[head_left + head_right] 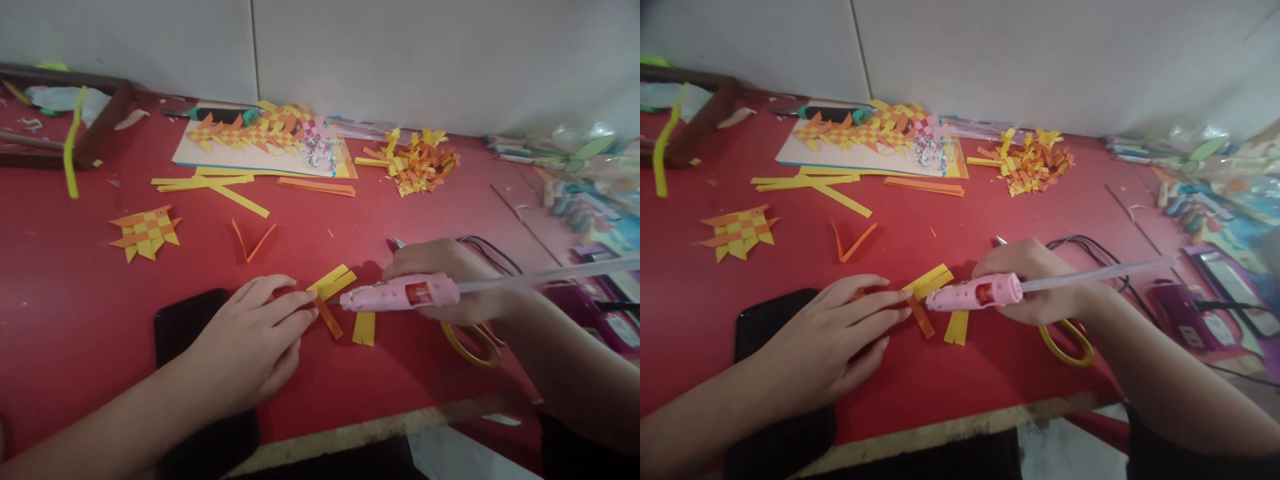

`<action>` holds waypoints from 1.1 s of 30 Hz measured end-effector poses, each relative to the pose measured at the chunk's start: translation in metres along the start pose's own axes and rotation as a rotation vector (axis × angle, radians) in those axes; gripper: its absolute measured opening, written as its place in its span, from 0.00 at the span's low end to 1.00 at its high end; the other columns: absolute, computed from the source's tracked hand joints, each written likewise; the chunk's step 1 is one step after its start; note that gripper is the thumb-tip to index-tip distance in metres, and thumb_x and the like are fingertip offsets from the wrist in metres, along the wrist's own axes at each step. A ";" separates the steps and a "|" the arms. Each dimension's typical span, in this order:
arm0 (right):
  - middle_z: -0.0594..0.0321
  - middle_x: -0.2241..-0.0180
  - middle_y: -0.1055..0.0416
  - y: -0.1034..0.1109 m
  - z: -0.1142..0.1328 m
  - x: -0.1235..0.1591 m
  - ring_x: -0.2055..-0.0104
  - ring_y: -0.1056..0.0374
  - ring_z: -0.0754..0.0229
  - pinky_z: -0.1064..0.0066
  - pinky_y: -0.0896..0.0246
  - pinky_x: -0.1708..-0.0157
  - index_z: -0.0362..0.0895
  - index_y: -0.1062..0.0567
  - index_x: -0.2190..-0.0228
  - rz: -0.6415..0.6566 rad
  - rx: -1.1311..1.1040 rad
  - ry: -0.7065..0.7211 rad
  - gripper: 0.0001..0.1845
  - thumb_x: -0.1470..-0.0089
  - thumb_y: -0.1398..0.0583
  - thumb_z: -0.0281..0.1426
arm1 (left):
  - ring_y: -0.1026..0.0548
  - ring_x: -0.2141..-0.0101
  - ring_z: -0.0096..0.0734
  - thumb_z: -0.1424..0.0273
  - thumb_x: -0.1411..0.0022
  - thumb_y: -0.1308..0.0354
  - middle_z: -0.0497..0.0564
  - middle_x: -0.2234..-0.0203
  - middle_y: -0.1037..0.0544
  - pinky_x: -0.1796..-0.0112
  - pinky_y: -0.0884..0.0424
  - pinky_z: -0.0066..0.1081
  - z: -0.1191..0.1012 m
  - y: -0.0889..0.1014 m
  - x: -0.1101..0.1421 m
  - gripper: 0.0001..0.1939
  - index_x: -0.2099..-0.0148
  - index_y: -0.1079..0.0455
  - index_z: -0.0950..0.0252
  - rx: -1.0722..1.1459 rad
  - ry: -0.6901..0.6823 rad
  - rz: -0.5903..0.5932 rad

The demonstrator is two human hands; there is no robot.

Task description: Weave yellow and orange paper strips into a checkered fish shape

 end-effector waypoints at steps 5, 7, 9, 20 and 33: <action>0.65 0.75 0.28 -0.008 -0.001 -0.006 0.75 0.35 0.67 0.74 0.45 0.75 0.43 0.27 0.70 0.023 0.023 -0.055 0.04 0.49 0.43 0.28 | 0.32 0.47 0.51 0.73 0.36 0.48 0.53 0.48 0.22 0.48 0.30 0.50 0.000 0.001 0.000 0.17 0.47 0.26 0.66 0.003 -0.004 -0.008; 0.64 0.74 0.28 -0.009 -0.004 -0.006 0.75 0.35 0.66 0.74 0.44 0.74 0.43 0.27 0.69 0.046 0.016 -0.055 0.04 0.49 0.43 0.28 | 0.32 0.47 0.51 0.73 0.36 0.47 0.53 0.48 0.22 0.48 0.30 0.50 0.000 0.001 0.000 0.17 0.47 0.26 0.65 0.005 -0.007 -0.008; 0.63 0.74 0.28 -0.010 -0.006 -0.006 0.75 0.35 0.65 0.73 0.43 0.75 0.44 0.28 0.69 0.065 0.015 -0.050 0.03 0.49 0.43 0.29 | 0.32 0.47 0.50 0.73 0.37 0.46 0.53 0.47 0.22 0.47 0.30 0.50 0.001 0.001 0.000 0.18 0.47 0.26 0.65 0.010 -0.003 -0.010; 0.66 0.76 0.32 -0.011 -0.003 -0.009 0.77 0.41 0.67 0.71 0.49 0.76 0.45 0.32 0.72 0.036 0.010 -0.048 0.03 0.48 0.45 0.29 | 0.33 0.48 0.51 0.74 0.36 0.48 0.52 0.47 0.23 0.48 0.30 0.51 0.001 0.000 0.000 0.18 0.47 0.25 0.67 0.038 0.001 -0.013; 0.69 0.80 0.36 -0.006 0.006 -0.016 0.78 0.44 0.68 0.73 0.52 0.77 0.45 0.35 0.75 0.073 0.057 -0.016 0.06 0.47 0.45 0.28 | 0.34 0.48 0.50 0.73 0.36 0.48 0.51 0.46 0.23 0.48 0.30 0.51 0.002 -0.002 0.000 0.18 0.46 0.26 0.66 0.048 0.006 0.000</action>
Point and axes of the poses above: each hand's wrist, its own x-axis away from the middle knuckle, its own y-axis out of the back of the hand, z = x × y, the point moved 5 cm from there along -x, towards the middle knuckle
